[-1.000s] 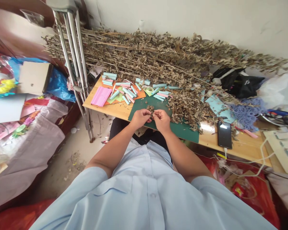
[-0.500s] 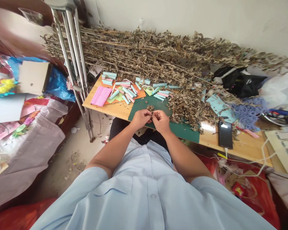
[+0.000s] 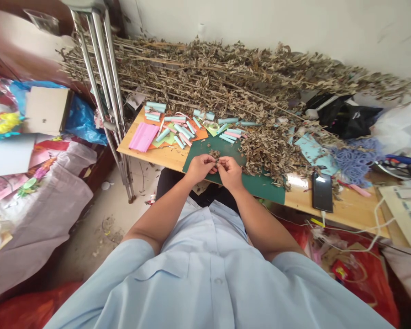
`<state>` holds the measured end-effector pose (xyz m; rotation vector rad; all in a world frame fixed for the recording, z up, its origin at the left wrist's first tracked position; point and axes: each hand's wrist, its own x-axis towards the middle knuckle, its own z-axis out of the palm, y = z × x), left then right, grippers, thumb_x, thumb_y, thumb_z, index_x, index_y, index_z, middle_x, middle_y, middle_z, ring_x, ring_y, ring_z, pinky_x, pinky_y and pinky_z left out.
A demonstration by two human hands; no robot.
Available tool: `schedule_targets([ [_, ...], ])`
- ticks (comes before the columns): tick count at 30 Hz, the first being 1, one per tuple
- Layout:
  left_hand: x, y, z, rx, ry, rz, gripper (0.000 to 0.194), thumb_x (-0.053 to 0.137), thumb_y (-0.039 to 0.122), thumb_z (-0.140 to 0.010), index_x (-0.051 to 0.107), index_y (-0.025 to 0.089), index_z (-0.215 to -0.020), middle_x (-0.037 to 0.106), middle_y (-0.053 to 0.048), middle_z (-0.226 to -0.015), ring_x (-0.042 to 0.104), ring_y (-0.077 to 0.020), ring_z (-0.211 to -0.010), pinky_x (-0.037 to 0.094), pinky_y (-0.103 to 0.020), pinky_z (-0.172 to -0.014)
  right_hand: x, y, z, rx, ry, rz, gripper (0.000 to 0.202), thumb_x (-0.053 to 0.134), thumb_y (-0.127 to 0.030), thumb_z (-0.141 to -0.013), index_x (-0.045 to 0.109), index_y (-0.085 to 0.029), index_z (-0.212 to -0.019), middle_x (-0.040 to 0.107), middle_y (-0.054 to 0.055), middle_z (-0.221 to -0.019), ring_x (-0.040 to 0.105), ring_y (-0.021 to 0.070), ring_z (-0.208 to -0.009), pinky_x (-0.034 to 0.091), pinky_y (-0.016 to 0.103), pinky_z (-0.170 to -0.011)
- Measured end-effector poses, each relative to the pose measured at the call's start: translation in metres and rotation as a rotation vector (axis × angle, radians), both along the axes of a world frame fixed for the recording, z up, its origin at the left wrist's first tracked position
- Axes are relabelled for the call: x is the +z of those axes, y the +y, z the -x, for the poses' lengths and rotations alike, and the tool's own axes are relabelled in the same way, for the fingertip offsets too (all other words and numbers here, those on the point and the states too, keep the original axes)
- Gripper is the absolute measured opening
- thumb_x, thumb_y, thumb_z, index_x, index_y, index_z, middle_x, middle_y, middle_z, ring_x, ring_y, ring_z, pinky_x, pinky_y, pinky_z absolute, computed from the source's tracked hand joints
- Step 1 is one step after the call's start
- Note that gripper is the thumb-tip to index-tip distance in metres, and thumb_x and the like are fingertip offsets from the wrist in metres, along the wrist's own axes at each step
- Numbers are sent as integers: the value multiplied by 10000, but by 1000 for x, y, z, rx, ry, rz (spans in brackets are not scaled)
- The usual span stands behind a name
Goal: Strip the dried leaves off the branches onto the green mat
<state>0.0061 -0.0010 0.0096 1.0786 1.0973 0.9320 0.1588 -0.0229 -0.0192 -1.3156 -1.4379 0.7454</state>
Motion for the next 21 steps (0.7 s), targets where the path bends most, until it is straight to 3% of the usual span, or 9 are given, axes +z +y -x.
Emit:
schedule_targets([
  [14, 0, -2, -3, 14, 48, -22, 92, 676, 96, -799, 659, 140, -878, 681, 4, -684, 681, -115, -612, 564, -209, -607, 2, -4, 0, 16, -76, -58, 218, 610, -334, -899, 632, -224, -1087, 718, 57, -938, 696, 196, -799, 594, 376, -789],
  [21, 2, -4, -2, -3, 120, -51, 107, 626, 67, -782, 672, 132, -854, 655, 12, -608, 643, -109, -528, 527, -199, -543, 1, -3, 0, 31, -36, -26, 149, 631, -284, -854, 630, -216, -986, 691, 27, -849, 664, 172, -711, 568, 335, -713],
])
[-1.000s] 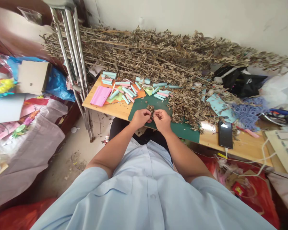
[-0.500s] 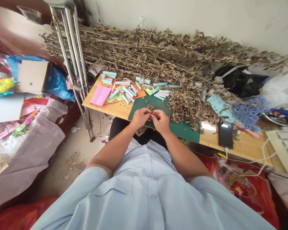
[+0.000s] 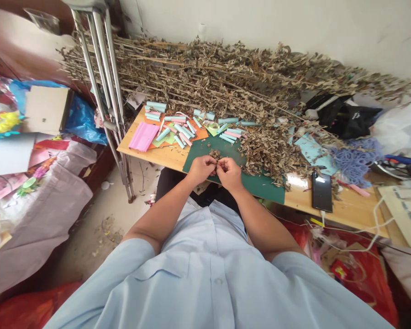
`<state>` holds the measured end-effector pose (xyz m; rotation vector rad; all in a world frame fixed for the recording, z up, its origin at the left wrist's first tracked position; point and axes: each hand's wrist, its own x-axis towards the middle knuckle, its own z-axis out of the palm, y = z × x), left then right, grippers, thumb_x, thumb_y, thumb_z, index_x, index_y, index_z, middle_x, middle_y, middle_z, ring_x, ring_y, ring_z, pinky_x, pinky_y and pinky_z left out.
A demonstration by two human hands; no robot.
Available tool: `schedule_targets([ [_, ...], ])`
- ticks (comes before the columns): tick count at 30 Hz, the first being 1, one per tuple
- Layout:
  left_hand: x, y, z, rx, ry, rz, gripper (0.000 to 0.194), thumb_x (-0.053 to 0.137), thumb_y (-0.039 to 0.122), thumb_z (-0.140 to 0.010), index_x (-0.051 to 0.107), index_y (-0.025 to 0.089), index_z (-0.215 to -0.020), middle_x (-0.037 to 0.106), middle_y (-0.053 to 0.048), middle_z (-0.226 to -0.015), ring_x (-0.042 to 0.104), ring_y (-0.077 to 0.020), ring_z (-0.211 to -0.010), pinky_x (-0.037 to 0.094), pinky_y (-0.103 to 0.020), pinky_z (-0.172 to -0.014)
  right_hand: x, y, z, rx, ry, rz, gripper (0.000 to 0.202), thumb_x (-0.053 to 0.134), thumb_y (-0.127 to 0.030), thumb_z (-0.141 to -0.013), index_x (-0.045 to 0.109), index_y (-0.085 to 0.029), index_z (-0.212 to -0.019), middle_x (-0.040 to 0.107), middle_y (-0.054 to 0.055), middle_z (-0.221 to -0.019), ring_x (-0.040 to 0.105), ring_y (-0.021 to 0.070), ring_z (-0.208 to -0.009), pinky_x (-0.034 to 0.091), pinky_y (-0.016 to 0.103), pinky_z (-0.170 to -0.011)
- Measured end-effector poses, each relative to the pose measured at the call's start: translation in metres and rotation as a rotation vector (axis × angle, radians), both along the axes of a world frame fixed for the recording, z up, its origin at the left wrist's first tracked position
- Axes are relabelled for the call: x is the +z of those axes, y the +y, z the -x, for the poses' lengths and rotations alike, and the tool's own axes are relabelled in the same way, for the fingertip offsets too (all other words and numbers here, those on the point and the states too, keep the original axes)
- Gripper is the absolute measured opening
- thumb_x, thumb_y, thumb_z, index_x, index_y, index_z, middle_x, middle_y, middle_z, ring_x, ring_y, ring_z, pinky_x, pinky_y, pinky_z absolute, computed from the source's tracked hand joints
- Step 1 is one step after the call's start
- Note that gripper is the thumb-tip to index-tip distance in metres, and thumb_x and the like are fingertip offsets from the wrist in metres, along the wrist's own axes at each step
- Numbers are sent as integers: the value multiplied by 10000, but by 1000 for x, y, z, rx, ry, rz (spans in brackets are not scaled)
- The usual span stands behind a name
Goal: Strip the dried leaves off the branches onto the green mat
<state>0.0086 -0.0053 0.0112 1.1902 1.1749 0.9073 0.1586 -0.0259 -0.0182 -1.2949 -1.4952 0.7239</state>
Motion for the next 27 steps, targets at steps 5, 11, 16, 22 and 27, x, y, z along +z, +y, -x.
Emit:
schedule_targets([
  [5, 2, 3, 4, -16, -8, 58, 98, 646, 81, -802, 667, 111, -892, 673, -9, -591, 663, -117, -523, 525, -194, -543, 0, 7, -3, -61, 178, 113, 167, 652, -333, -825, 601, -218, -935, 679, 19, -813, 657, 173, -686, 575, 342, -686],
  [11, 1, 5, 3, -17, -123, 69, 116, 676, 87, -810, 624, 110, -911, 680, -9, -630, 682, -126, -548, 555, -213, -558, -2, 9, 0, -58, 245, 112, 238, 684, -373, -823, 614, -221, -992, 700, 36, -878, 676, 186, -749, 594, 375, -752],
  [16, -1, 5, 2, -3, -149, 61, 109, 675, 84, -820, 601, 117, -894, 662, 6, -638, 691, -119, -574, 559, -201, -566, 1, 4, 1, -25, 129, 70, 216, 662, -382, -858, 635, -214, -990, 713, 49, -892, 676, 188, -776, 583, 361, -754],
  [22, 0, 5, 2, 9, -139, 57, 84, 654, 81, -831, 608, 121, -890, 664, 6, -651, 681, -110, -581, 570, -208, -586, 0, 1, 1, 10, 76, 16, 194, 654, -350, -874, 642, -226, -1023, 709, 42, -910, 684, 187, -776, 584, 352, -743],
  [27, -1, 4, 2, 4, -141, 58, 92, 649, 77, -826, 616, 116, -902, 670, 1, -662, 686, -116, -596, 572, -218, -595, 0, 0, 1, -14, -22, -12, 180, 618, -347, -898, 638, -229, -1032, 716, 52, -923, 695, 203, -809, 585, 379, -796],
])
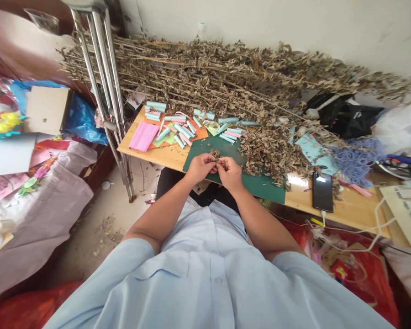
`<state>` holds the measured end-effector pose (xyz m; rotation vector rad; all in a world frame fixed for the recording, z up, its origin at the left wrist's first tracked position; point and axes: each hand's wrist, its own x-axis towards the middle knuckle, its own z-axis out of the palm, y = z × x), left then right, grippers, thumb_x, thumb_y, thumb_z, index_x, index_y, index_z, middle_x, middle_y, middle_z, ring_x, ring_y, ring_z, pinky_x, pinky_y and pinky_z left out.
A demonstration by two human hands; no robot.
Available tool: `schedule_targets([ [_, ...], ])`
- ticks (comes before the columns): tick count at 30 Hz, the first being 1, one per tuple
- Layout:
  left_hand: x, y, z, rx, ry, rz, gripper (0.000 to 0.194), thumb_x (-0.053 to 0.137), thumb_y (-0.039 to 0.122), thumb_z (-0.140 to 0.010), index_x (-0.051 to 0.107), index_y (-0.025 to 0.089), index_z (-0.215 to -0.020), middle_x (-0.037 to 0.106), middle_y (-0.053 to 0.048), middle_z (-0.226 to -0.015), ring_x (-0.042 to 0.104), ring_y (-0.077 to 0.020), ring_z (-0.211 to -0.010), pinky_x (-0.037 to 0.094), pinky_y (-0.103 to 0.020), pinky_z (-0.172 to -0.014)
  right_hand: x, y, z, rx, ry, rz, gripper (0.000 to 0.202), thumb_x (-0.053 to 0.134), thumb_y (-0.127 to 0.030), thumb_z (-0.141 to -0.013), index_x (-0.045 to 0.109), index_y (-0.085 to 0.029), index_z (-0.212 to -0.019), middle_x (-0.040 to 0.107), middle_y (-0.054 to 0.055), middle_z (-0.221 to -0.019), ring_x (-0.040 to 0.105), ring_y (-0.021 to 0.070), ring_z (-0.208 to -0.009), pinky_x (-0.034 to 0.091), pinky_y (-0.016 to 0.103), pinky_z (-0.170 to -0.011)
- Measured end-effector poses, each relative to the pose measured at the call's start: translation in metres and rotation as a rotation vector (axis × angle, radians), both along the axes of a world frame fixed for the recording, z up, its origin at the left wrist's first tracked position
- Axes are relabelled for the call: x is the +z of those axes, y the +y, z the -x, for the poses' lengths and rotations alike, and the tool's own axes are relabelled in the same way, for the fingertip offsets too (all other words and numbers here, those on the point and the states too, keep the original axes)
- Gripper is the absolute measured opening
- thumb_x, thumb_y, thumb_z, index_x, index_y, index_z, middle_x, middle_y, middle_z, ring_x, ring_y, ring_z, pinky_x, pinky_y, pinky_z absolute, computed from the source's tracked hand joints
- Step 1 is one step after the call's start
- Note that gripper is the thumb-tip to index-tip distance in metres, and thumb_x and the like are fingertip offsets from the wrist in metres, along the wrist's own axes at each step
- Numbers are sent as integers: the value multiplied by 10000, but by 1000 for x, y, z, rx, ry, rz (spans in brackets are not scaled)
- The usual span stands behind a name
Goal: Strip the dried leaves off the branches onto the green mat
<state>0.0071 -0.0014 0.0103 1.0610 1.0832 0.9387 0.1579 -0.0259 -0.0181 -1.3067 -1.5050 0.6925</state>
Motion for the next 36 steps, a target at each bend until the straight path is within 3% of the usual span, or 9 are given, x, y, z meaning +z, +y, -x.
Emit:
schedule_targets([
  [7, -4, -1, -1, 14, 5, -15, 135, 642, 57, -805, 617, 128, -916, 676, 6, -660, 688, -126, -596, 570, -230, -606, 4, -2, -1, -28, -20, 25, 149, 618, -335, -887, 618, -228, -990, 713, 45, -884, 673, 186, -732, 579, 352, -739],
  [14, 5, -3, 0, 4, 69, -29, 109, 620, 46, -803, 631, 123, -880, 643, 21, -581, 639, -104, -507, 519, -195, -532, 1, -1, 0, -5, 15, 32, 108, 628, -288, -853, 613, -226, -939, 679, 17, -800, 653, 174, -677, 548, 326, -670],
  [22, 5, 0, 2, -5, 11, 7, 162, 685, 101, -790, 606, 115, -931, 666, 4, -606, 661, -122, -512, 528, -206, -522, -2, 9, -2, -91, 250, 133, 187, 656, -358, -827, 585, -224, -936, 685, 26, -827, 701, 198, -721, 588, 359, -704],
  [30, 4, 1, 2, -42, 8, 19, 214, 716, 98, -776, 566, 131, -925, 634, 29, -596, 651, -113, -502, 523, -197, -511, 1, 3, -5, 14, 45, 96, 170, 621, -359, -881, 680, -219, -956, 716, 24, -843, 658, 174, -728, 560, 340, -721],
  [36, 9, -1, 2, -48, 22, 24, 189, 680, 68, -788, 565, 131, -923, 621, 36, -593, 648, -109, -501, 519, -193, -513, 4, 2, -6, 55, 26, 54, 159, 636, -338, -876, 695, -221, -965, 719, 23, -878, 657, 175, -751, 551, 339, -744],
])
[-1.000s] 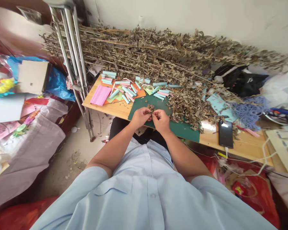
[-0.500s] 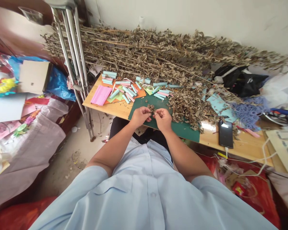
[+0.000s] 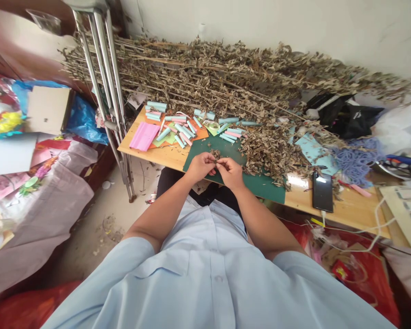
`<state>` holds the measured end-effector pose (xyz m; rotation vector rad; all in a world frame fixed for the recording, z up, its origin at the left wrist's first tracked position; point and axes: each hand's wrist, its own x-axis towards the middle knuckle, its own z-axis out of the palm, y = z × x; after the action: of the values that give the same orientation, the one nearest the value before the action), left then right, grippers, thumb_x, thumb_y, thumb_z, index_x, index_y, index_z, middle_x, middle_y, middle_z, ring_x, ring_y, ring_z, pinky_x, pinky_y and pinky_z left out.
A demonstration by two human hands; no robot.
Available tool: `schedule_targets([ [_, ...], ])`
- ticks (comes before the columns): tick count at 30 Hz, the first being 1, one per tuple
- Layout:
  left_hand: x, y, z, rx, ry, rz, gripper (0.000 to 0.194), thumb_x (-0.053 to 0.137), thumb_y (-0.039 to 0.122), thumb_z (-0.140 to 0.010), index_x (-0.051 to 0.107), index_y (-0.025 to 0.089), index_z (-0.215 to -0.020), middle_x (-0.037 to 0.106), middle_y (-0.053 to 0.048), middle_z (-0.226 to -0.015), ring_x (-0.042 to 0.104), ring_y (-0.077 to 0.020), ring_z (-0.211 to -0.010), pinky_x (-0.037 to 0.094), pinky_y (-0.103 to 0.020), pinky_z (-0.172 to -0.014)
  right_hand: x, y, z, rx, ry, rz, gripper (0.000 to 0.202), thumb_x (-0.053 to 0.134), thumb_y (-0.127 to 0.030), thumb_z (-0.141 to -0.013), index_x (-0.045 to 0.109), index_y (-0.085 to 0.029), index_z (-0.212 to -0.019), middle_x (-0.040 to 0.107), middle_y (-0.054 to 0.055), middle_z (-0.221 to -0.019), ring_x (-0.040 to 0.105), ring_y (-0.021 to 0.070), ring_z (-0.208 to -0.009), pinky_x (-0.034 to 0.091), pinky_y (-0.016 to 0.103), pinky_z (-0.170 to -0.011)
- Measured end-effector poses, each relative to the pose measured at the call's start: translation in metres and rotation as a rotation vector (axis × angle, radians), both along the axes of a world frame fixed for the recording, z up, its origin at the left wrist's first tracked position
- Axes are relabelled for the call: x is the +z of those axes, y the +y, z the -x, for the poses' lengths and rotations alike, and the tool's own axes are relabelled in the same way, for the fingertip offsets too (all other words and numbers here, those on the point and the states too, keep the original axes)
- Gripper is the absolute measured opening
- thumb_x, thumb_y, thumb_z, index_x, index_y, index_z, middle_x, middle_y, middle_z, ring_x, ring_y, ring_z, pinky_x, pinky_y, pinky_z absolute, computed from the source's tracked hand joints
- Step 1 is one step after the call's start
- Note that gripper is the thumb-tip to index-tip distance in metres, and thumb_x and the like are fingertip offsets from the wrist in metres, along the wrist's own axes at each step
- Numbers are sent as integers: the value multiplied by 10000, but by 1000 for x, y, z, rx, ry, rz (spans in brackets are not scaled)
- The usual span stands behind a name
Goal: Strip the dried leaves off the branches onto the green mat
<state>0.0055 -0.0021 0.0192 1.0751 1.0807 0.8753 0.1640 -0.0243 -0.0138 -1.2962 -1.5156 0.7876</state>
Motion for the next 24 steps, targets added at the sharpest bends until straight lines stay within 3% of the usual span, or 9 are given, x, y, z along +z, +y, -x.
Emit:
schedule_targets([
  [15, -10, 2, 2, -45, 31, -56, 119, 567, 66, -837, 607, 123, -934, 642, 9, -573, 658, -122, -508, 532, -205, -531, 2, -1, 5, -14, 90, 42, 166, 629, -364, -875, 594, -225, -958, 689, 28, -849, 643, 166, -698, 556, 327, -686],
  [21, -13, 3, 1, -28, 25, -48, 132, 549, 63, -838, 602, 124, -942, 648, 5, -584, 670, -136, -516, 534, -211, -519, -3, 5, 4, -151, 180, 86, 202, 652, -384, -843, 570, -228, -941, 679, 26, -816, 670, 186, -689, 572, 346, -668],
  [24, -13, 2, 1, -26, 23, -50, 122, 564, 85, -850, 599, 127, -959, 652, 2, -593, 675, -139, -526, 536, -212, -524, -3, 5, 4, -151, 159, 73, 190, 651, -378, -847, 584, -225, -938, 678, 31, -824, 664, 187, -699, 573, 355, -687],
])
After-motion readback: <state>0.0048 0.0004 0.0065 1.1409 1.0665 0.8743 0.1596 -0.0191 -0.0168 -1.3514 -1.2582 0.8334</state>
